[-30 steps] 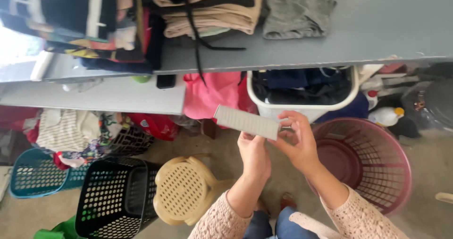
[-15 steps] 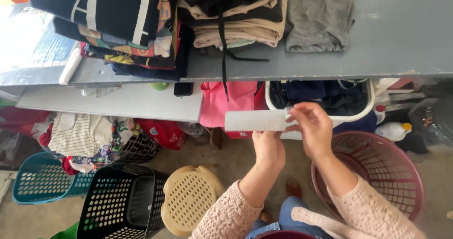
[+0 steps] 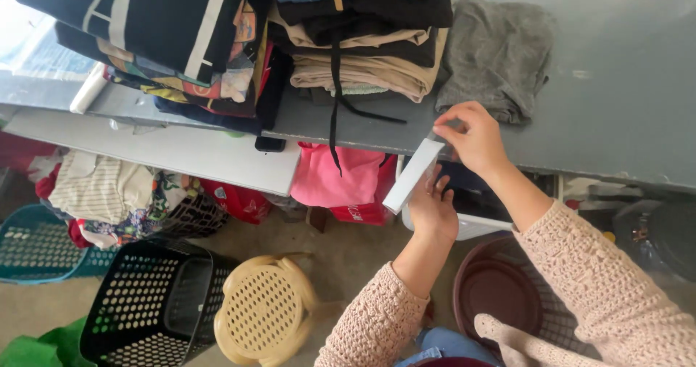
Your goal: The person folds a pair of tan pants and a pair of black pants on a counter and then places them into a clear plastic bag.
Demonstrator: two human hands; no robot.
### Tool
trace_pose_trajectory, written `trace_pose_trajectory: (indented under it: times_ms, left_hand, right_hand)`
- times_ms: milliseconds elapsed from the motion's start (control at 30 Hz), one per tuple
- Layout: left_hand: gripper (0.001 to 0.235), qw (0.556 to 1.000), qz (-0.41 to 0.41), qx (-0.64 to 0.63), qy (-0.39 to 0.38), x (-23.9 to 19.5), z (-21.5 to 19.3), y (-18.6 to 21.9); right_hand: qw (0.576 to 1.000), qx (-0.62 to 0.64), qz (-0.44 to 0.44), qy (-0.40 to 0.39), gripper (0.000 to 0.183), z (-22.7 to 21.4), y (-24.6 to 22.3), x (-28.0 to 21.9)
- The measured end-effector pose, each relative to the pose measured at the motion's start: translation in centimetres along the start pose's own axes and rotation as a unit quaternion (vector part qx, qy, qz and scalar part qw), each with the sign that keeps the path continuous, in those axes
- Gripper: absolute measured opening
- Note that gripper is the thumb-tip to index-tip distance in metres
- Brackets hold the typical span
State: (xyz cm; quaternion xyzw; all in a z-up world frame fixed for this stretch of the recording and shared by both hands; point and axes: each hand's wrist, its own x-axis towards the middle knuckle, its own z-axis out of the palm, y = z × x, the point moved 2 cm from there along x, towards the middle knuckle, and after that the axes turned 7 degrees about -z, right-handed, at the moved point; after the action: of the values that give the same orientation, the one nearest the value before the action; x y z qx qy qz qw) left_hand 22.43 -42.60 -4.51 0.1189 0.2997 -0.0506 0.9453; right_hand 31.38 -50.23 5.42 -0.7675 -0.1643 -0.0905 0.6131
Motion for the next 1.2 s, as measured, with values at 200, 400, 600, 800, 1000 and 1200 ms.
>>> trace_pose_trajectory:
  times_ms: [200,400,600,800,1000,1200]
  left_hand:
    - [0.049,1.000,-0.007,-0.010,0.012,-1.0,0.1,-1.8]
    - [0.050,1.000,0.000,-0.015,0.016,-2.0,0.8,-2.0]
    - [0.052,0.999,-0.004,-0.032,0.006,-1.8,0.4,-2.2]
    - [0.063,1.000,-0.023,-0.018,-0.007,-1.6,-1.2,-1.5]
    - [0.051,0.998,-0.046,-0.039,0.006,-6.6,-4.6,2.3]
    - [0.056,0.999,-0.037,0.017,-0.016,-12.8,-14.9,11.5]
  right_hand:
    - [0.981,-0.159,0.031,-0.105,0.014,0.0,0.4,1.4]
    - [0.989,-0.112,0.052,-0.085,0.036,-0.5,1.3,1.3]
    - [0.966,-0.203,-0.105,-0.123,0.063,-0.3,0.2,1.4]
    - [0.974,-0.199,-0.077,-0.070,0.043,-0.4,1.1,1.1]
    - [0.999,-0.043,-0.019,-0.023,0.041,-1.8,2.9,-1.6]
    - [0.987,-0.053,-0.147,0.029,0.026,4.6,-2.8,-11.5]
